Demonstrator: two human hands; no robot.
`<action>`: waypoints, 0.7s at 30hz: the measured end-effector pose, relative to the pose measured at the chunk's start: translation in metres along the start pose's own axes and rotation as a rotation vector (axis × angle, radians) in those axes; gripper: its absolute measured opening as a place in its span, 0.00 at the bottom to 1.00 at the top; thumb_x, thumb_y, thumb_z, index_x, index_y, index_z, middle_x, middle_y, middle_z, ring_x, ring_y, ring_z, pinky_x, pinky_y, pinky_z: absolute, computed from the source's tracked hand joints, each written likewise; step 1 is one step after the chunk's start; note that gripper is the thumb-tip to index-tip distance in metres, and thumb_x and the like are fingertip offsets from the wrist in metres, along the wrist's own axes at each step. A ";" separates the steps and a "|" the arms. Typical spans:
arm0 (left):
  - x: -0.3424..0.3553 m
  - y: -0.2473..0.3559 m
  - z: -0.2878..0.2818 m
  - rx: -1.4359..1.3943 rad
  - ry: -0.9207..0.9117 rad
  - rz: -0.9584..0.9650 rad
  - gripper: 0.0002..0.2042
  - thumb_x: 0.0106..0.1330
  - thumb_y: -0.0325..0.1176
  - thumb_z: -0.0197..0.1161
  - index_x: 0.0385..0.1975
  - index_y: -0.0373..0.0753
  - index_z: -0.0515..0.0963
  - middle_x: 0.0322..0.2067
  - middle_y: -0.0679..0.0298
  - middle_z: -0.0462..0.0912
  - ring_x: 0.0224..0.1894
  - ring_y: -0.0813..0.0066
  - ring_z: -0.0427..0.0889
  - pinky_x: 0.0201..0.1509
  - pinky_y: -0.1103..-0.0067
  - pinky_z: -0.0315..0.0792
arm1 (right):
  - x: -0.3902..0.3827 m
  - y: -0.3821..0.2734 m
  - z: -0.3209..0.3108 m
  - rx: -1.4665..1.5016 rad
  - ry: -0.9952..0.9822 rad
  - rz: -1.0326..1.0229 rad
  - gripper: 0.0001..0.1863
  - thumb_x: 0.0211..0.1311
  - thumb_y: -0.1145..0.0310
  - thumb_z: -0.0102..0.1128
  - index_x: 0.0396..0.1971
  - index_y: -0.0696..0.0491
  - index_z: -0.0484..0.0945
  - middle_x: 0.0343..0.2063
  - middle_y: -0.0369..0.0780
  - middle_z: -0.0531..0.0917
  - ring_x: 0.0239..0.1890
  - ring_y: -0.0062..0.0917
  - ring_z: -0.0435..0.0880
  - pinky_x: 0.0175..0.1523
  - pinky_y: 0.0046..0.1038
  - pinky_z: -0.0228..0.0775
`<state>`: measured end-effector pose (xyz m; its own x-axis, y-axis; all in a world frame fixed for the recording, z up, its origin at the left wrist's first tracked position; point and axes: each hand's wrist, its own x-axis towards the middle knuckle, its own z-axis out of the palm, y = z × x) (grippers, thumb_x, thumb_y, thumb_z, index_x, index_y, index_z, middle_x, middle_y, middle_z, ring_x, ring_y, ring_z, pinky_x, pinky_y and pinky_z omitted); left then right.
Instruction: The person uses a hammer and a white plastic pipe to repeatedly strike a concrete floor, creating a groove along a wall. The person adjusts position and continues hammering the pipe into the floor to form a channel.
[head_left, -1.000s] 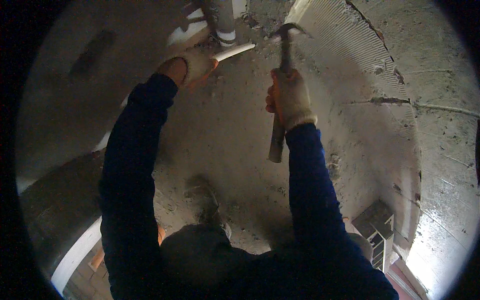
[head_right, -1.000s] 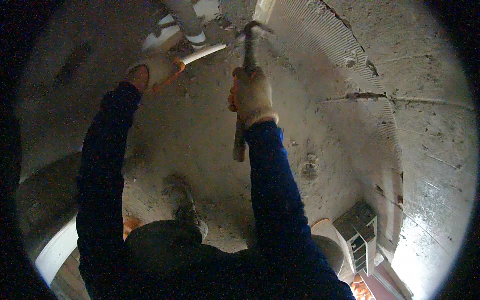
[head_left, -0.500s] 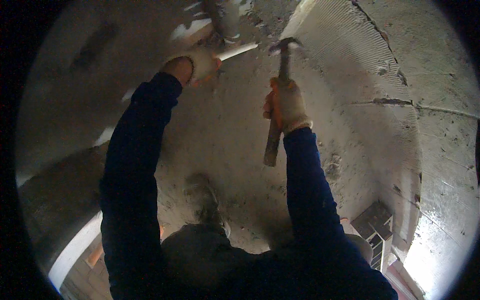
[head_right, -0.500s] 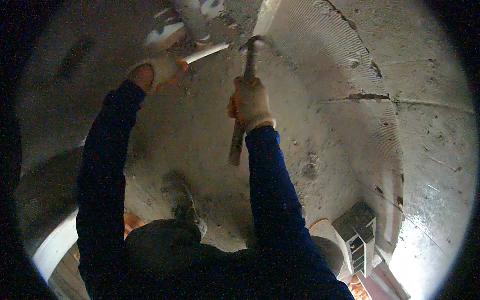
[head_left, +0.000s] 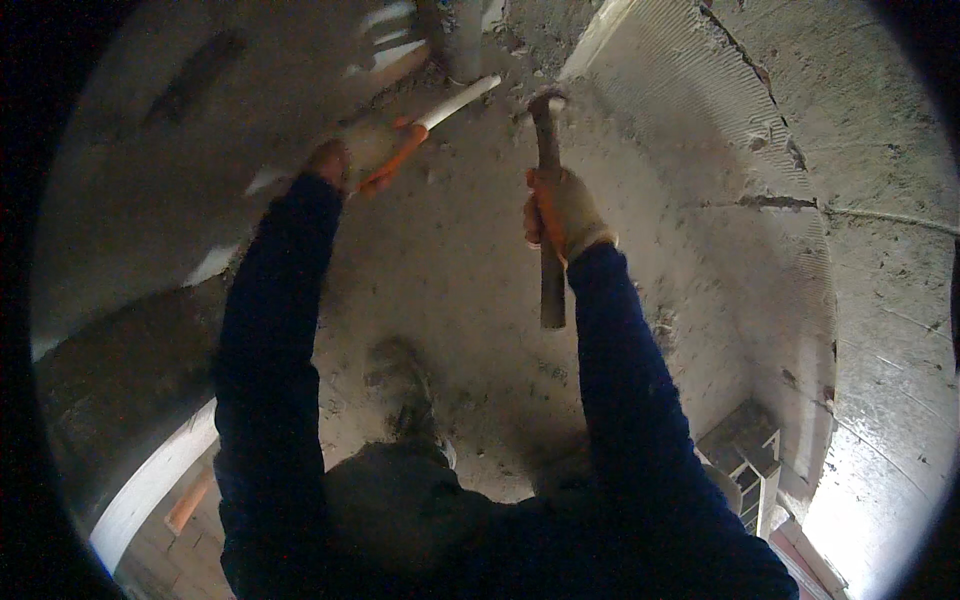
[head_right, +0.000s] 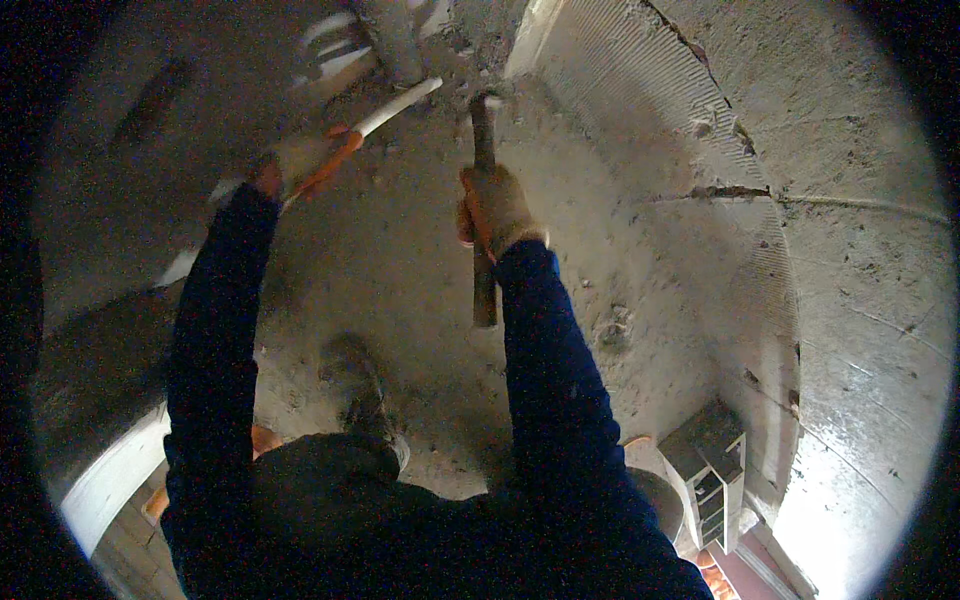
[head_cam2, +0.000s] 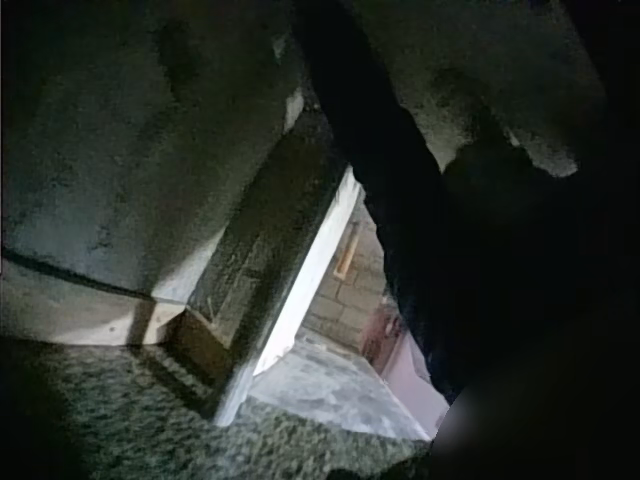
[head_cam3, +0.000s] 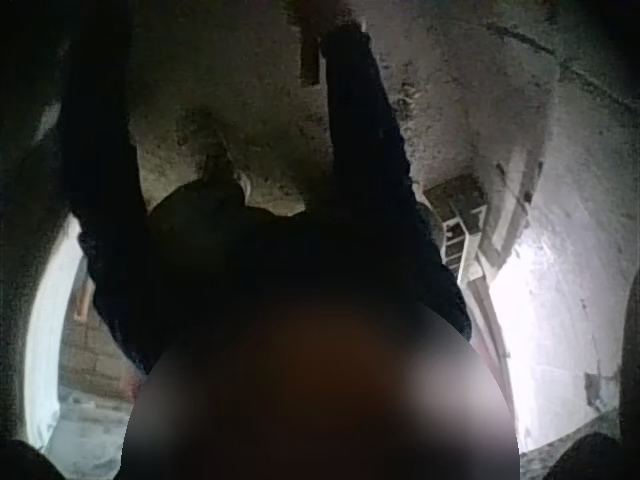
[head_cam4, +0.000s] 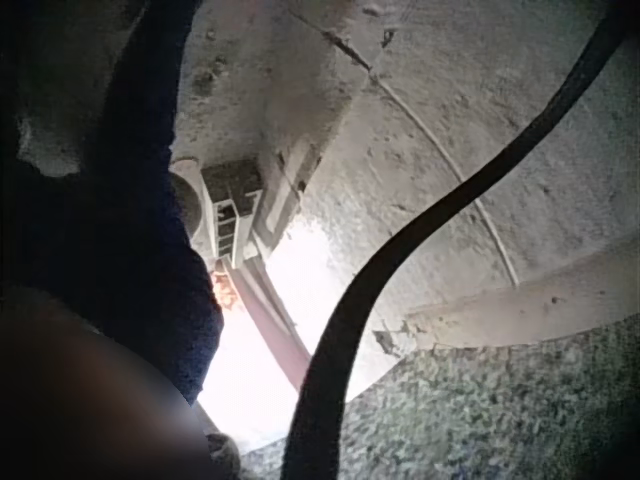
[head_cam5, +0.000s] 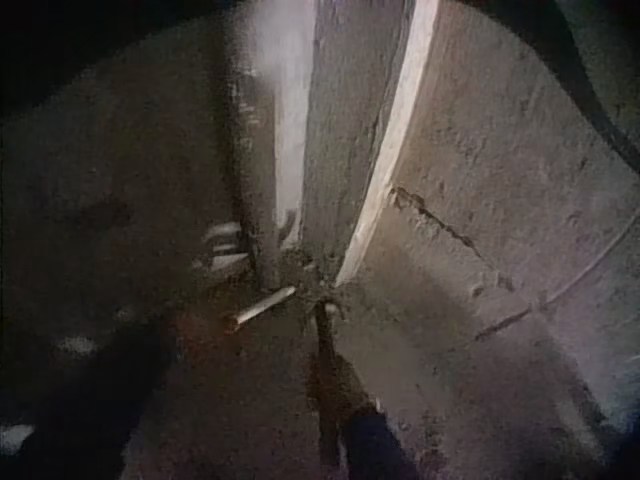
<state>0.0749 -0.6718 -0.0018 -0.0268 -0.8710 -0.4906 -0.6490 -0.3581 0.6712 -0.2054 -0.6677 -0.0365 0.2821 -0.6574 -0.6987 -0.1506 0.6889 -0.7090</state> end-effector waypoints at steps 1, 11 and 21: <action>-0.016 -0.001 0.002 -0.140 0.018 -0.100 0.16 0.71 0.51 0.53 0.37 0.45 0.77 0.16 0.72 0.72 0.12 0.81 0.65 0.12 0.77 0.58 | -0.003 0.009 0.000 0.027 0.029 0.010 0.12 0.66 0.60 0.55 0.38 0.50 0.66 0.21 0.36 0.71 0.17 0.24 0.73 0.22 0.32 0.72; 0.007 0.014 0.014 0.026 -0.018 -0.236 0.18 0.73 0.53 0.48 0.35 0.45 0.74 0.12 0.69 0.67 0.10 0.75 0.66 0.12 0.71 0.61 | -0.009 0.024 0.000 -0.004 0.119 0.043 0.12 0.66 0.62 0.54 0.41 0.52 0.65 0.22 0.37 0.72 0.17 0.23 0.73 0.20 0.31 0.69; 0.030 0.008 -0.003 0.233 -0.138 -0.146 0.21 0.73 0.52 0.44 0.26 0.44 0.74 0.12 0.61 0.73 0.12 0.65 0.75 0.16 0.67 0.72 | -0.042 -0.077 0.022 -0.026 0.203 -0.741 0.11 0.69 0.64 0.54 0.42 0.53 0.65 0.22 0.38 0.74 0.18 0.22 0.73 0.20 0.25 0.67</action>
<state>0.0708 -0.7015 -0.0097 -0.0127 -0.7565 -0.6539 -0.8102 -0.3754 0.4501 -0.1850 -0.6861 0.0493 0.1392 -0.9894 -0.0423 -0.0130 0.0409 -0.9991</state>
